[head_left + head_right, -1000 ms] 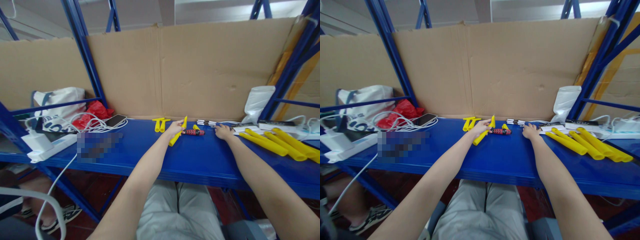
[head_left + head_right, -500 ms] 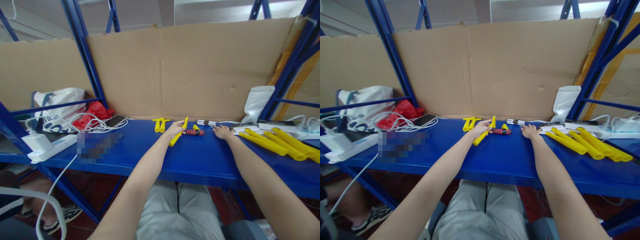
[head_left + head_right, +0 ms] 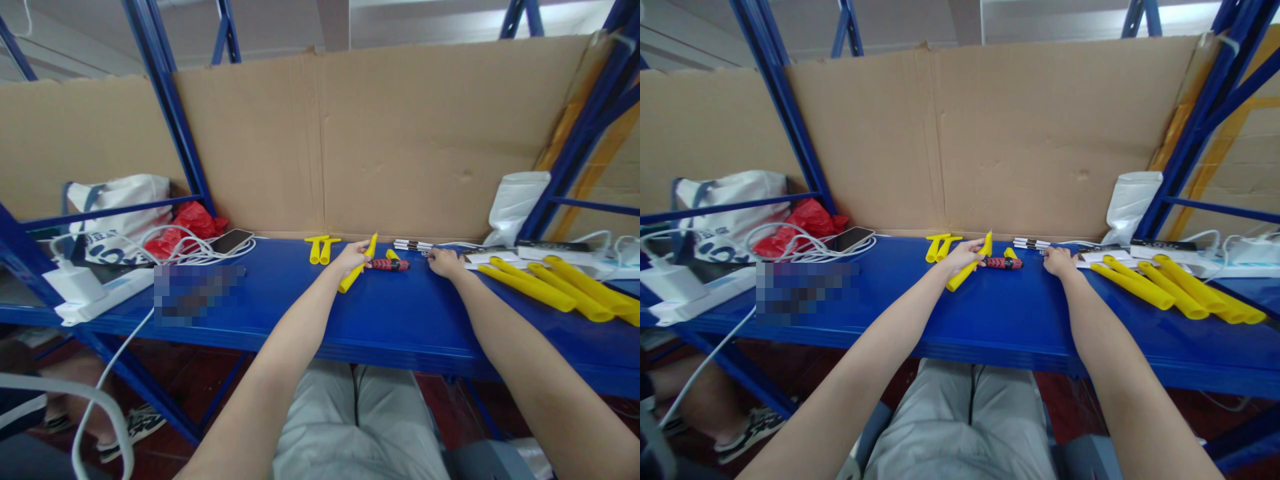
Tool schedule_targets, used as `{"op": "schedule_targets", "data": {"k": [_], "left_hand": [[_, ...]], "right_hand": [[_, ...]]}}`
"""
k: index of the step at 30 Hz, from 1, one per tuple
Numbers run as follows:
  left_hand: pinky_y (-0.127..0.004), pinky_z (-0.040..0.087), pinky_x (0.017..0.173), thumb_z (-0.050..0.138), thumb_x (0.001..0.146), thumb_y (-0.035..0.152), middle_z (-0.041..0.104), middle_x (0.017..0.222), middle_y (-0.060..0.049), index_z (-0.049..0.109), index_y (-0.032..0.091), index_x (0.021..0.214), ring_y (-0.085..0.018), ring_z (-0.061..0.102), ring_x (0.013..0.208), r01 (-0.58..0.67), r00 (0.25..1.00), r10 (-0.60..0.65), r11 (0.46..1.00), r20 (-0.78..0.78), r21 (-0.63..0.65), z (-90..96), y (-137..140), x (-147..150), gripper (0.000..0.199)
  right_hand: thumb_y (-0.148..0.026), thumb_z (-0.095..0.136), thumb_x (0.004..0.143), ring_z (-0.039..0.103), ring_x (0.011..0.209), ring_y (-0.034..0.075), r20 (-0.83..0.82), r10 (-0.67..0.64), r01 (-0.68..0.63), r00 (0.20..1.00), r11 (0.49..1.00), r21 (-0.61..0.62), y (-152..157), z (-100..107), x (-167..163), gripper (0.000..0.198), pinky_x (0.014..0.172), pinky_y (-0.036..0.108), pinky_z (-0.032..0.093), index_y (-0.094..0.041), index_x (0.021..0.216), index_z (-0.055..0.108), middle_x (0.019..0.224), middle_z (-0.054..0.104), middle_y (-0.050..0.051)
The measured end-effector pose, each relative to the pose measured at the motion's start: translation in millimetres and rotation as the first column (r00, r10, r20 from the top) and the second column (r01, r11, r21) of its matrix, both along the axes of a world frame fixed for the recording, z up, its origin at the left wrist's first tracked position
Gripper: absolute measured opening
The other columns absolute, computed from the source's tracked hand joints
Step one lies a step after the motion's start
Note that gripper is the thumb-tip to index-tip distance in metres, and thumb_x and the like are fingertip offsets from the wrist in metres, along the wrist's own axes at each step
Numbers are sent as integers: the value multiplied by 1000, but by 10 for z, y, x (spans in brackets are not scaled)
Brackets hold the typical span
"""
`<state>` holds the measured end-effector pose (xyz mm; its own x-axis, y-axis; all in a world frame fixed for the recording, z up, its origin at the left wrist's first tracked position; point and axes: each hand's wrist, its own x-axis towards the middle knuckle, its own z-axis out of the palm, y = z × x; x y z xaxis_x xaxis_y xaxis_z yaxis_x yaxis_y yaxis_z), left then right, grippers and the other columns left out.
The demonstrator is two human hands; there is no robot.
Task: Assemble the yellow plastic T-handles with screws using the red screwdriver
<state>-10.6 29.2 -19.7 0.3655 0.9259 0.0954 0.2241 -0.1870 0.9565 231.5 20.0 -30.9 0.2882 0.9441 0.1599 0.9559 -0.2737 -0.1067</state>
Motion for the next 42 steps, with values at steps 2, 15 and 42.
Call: {"op": "schedule_targets", "data": {"k": [2, 15, 42], "left_hand": [[-14, 39, 41, 48, 75, 0, 51, 125, -14, 34, 21, 135, -5, 57, 57, 1, 1000, -1, 1000, -17, 10, -10, 9, -1, 65], [-14, 38, 41, 52, 76, 1, 52, 123, -13, 36, 24, 134, -5, 57, 57, -8, 1000, 8, 1000, 15, -10, 7, -25, 11, 64], [-14, 38, 40, 51, 72, -3, 48, 126, -16, 38, 20, 133, -6, 58, 54, 20, 997, -17, 999, 80, -33, -21, 28, 17, 67]], "right_hand": [[-25, 35, 83, 39, 119, 30, 6, 15, -15, 1000, 1000, 13, -15, 17, -18, 35, 96, 53, 28, -17, 109, 58, 123, 50, 15], [-21, 41, 80, 52, 105, 30, 87, 51, -54, 995, 998, 25, -25, 79, -114, 27, 86, 45, 39, -14, 95, 62, 103, 61, 17], [-16, 47, 72, 60, 78, 17, 46, 271, -272, 962, 961, 39, 26, 48, -158, 11, 65, 22, 41, -16, 74, 57, 81, 66, 8]]}}
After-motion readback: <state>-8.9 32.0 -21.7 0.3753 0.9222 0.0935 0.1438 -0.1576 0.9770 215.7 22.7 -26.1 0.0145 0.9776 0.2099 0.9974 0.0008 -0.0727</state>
